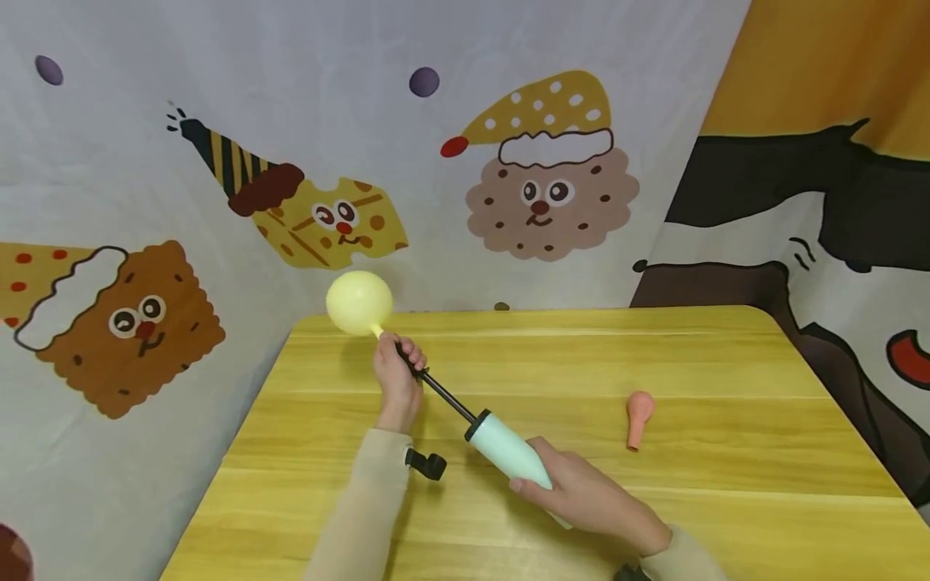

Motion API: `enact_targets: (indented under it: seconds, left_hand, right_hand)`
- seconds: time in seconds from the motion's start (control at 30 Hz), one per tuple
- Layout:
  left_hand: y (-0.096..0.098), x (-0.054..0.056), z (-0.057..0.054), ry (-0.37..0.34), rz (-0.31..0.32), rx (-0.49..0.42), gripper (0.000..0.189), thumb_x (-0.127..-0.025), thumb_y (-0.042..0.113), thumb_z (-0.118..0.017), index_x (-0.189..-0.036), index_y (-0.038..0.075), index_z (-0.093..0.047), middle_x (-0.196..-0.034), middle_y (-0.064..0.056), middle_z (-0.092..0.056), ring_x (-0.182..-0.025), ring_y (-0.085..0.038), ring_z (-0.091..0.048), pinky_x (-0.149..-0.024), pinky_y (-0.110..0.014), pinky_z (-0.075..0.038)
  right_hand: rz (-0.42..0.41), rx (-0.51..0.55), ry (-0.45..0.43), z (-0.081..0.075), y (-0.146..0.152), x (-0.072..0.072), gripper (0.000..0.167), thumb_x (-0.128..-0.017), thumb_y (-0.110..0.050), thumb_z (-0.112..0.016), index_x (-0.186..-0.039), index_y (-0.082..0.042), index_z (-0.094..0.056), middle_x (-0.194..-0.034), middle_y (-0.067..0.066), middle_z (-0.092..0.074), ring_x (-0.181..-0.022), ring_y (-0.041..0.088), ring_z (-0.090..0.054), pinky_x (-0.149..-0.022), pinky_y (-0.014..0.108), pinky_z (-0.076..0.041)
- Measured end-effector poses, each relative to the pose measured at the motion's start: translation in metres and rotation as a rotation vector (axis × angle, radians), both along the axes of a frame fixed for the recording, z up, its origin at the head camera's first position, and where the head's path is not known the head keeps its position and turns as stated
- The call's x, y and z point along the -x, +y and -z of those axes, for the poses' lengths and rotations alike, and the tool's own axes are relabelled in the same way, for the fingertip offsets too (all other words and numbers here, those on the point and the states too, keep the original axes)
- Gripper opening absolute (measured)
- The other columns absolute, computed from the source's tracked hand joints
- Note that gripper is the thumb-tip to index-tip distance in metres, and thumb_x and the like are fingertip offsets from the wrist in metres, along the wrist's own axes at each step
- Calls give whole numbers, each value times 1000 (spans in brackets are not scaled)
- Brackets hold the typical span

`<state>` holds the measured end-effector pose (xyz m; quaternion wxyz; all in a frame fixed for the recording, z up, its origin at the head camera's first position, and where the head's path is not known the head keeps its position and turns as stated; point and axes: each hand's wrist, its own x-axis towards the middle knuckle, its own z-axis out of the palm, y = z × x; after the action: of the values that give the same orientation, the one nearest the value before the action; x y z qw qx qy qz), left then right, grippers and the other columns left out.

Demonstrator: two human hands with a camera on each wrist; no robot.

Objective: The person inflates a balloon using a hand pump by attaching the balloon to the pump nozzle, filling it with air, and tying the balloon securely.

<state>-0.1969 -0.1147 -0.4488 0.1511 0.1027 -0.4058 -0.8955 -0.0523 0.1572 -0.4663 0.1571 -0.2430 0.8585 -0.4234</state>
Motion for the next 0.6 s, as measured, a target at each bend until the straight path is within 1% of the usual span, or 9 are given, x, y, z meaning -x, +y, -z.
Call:
enact_targets:
  seconds: [0.1, 0.17, 0.3, 0.4, 0.53, 0.6]
  left_hand:
    - [3, -1, 1, 6, 5, -1, 34, -115, 28, -33, -84, 14, -43, -68, 3, -46, -52, -7, -41, -44, -17, -36]
    - [3, -2, 4, 16, 11, -9, 34, -115, 27, -33, -85, 14, -42, -69, 3, -46, -52, -7, -41, -44, -17, -36]
    - [10, -6, 10, 23, 25, -19, 33, -115, 26, -32, -86, 14, -42, -69, 2, -46, -52, -7, -41, -44, -17, -35]
    - [17, -9, 14, 16, 43, -6, 34, -115, 28, -30, -86, 13, -41, -68, 3, -45, -52, -7, -41, -44, -17, -36]
    - [25, -12, 17, 10, 66, 14, 35, -115, 30, -30, -87, 13, -41, -69, 3, -45, -53, -6, -41, -45, -16, -36]
    - [30, -14, 17, 12, 79, 12, 34, -115, 30, -31, -87, 13, -41, -69, 3, -45, -53, -6, -41, -46, -16, -36]
  right_hand:
    - [7, -10, 1, -1, -3, 1, 49, -103, -49, -61, -129, -9, -53, -82, -4, -60, -60, 5, -56, -51, 27, -50]
    - [12, -21, 6, -1, -4, 2, 49, -103, -50, -60, -129, -9, -52, -82, -4, -59, -61, 5, -56, -52, 27, -50]
    - [35, -38, 25, -3, -9, 3, 52, -103, -52, -60, -130, -8, -53, -84, -4, -59, -65, 6, -56, -56, 26, -49]
    - [51, -42, 34, -5, -15, 6, 54, -103, -53, -59, -129, -7, -54, -84, -3, -59, -66, 6, -55, -57, 26, -49]
    - [64, -32, 32, -5, -21, 10, 53, -102, -53, -60, -126, -5, -54, -79, -3, -58, -60, 7, -55, -51, 28, -49]
    - [71, -21, 22, -5, -24, 13, 56, -102, -53, -60, -128, -4, -54, -77, -3, -59, -58, 7, -56, -48, 28, -49]
